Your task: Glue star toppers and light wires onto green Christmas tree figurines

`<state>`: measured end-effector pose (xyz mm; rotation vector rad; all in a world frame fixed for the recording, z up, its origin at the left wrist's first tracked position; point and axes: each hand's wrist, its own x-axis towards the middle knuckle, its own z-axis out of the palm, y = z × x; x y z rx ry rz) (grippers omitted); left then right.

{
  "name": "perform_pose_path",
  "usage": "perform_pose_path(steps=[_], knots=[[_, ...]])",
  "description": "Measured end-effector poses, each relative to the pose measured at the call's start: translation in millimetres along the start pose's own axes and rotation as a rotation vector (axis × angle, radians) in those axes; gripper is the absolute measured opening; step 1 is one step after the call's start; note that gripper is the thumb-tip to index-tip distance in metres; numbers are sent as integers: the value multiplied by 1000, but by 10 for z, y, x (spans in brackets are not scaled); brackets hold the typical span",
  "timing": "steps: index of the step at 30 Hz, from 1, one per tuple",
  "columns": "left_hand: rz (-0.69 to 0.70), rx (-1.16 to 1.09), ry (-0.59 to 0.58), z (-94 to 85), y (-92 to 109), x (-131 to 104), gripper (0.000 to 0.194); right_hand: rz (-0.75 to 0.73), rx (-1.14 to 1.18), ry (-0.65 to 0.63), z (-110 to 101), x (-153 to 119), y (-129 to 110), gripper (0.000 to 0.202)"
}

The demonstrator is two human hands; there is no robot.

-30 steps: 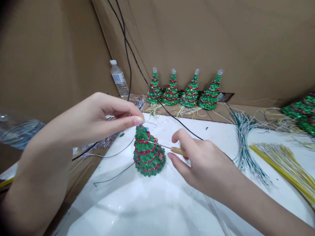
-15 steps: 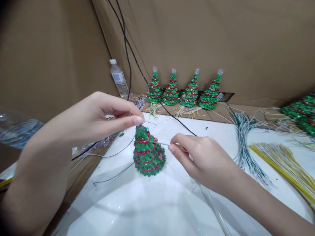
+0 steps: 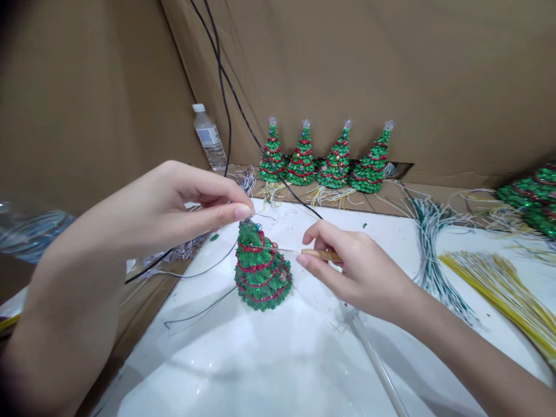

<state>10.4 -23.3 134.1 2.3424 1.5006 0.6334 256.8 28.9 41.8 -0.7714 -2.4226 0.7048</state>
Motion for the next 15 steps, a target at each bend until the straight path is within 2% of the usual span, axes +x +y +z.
perform_pose_path(steps=[4,10,15], knots=[[-1,6,-1,-3,11,-2,23,10,59,10,-4,11,10,18],[-7,7,9,1,18,-2,23,-32,-37,-9,-33,48,25,29],[11,2,16,2,22,7,22,-61,-59,60,-32,23,46,13]])
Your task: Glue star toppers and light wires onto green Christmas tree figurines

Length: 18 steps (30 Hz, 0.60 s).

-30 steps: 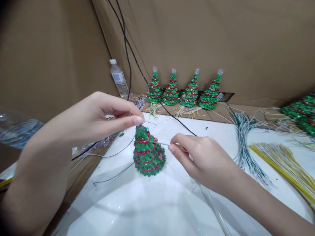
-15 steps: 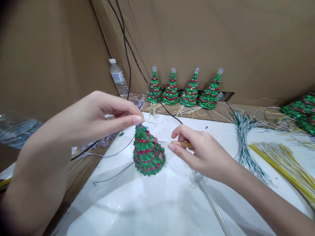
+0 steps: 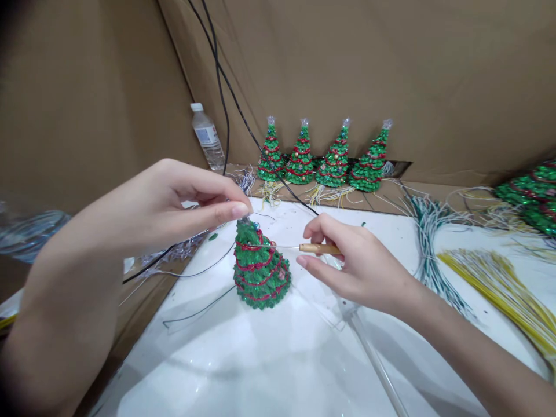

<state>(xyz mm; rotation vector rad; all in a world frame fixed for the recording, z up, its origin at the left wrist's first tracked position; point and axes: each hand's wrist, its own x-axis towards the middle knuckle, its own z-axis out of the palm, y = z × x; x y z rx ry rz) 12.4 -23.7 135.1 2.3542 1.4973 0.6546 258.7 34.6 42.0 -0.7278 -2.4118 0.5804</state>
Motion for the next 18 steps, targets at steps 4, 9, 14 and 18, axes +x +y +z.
perform_pose_path(steps=[4,9,14,18], knots=[[-6,-9,0,0,-4,1,22,-30,-3,-9,-15,2,10,14],[-13,-2,0,1,0,-3,23,-14,-31,-32,-23,18,-6,26],[-9,9,-9,-1,2,-1,22,64,25,-39,6,1,26,18],[-4,-3,4,4,-9,0,23,73,-6,-80,35,6,42,31]])
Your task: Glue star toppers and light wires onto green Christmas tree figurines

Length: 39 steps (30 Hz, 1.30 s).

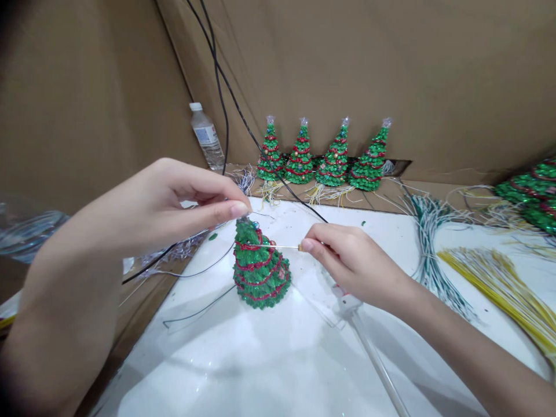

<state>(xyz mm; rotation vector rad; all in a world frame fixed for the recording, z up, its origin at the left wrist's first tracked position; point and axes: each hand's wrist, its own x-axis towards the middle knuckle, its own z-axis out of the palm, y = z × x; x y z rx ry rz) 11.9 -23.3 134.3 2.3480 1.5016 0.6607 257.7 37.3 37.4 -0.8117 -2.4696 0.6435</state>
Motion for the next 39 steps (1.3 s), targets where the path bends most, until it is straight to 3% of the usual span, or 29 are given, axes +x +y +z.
perform_pose_path(steps=[9,14,18,24,29,35,39], knots=[[35,-28,32,13,-19,4,23,37,138,-48,40,12,-7,21],[38,-23,31,11,-19,5,23,-22,76,-44,30,27,-12,34],[43,-30,34,13,-25,7,23,44,213,-73,42,9,0,22],[55,-32,45,19,-37,6,23,22,117,-100,52,20,5,37],[53,-34,46,19,-41,8,24,116,273,-140,79,4,3,25],[29,-37,41,21,-33,6,23,49,156,-138,64,-3,10,35],[38,-45,40,22,-38,3,22,118,296,-161,65,-17,8,26]])
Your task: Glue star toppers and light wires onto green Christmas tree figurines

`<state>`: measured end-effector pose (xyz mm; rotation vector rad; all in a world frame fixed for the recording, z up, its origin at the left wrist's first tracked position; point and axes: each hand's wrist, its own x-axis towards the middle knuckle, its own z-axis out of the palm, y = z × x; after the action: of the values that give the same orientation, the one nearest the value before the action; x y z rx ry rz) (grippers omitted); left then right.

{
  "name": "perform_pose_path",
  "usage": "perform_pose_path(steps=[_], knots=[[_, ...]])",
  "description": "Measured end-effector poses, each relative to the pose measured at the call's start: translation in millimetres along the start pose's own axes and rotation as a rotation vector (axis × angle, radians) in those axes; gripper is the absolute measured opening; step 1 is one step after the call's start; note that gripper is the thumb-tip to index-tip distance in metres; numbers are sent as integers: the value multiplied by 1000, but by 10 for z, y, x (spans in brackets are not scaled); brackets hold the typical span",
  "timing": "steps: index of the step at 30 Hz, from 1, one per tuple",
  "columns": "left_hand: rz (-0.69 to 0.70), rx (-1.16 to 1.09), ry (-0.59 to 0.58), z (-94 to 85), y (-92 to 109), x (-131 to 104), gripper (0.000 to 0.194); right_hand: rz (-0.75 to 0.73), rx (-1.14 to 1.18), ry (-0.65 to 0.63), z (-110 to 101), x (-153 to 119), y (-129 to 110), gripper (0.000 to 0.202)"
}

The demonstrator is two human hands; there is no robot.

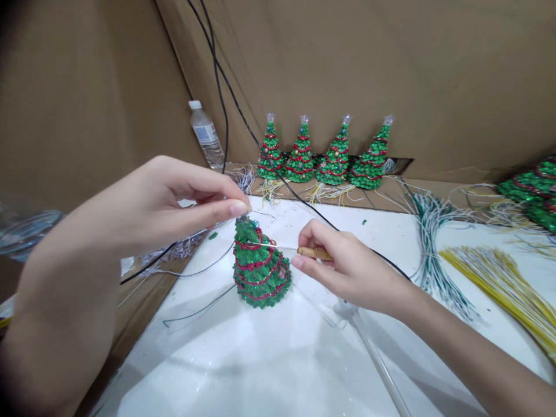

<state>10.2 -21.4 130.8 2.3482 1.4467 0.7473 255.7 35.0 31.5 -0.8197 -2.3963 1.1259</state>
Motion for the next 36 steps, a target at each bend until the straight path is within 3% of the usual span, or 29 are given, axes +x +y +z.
perform_pose_path(steps=[6,11,14,18,24,30,36], knots=[[-5,4,-6,-2,12,4,23,-36,-99,7,23,8,-7,35],[-15,-13,-8,-2,21,2,22,14,29,4,48,-4,-27,23],[-23,-23,-12,-4,18,4,23,-14,-10,22,40,-5,-36,22],[3,-9,-4,-2,13,6,23,-65,-88,39,36,6,-52,31],[-1,-9,3,4,6,8,23,-75,-23,66,66,3,-32,12],[-6,-19,-5,-5,13,10,21,-221,-197,102,46,37,-21,23],[-3,-14,4,-1,21,9,22,-129,-43,90,56,15,-43,14]])
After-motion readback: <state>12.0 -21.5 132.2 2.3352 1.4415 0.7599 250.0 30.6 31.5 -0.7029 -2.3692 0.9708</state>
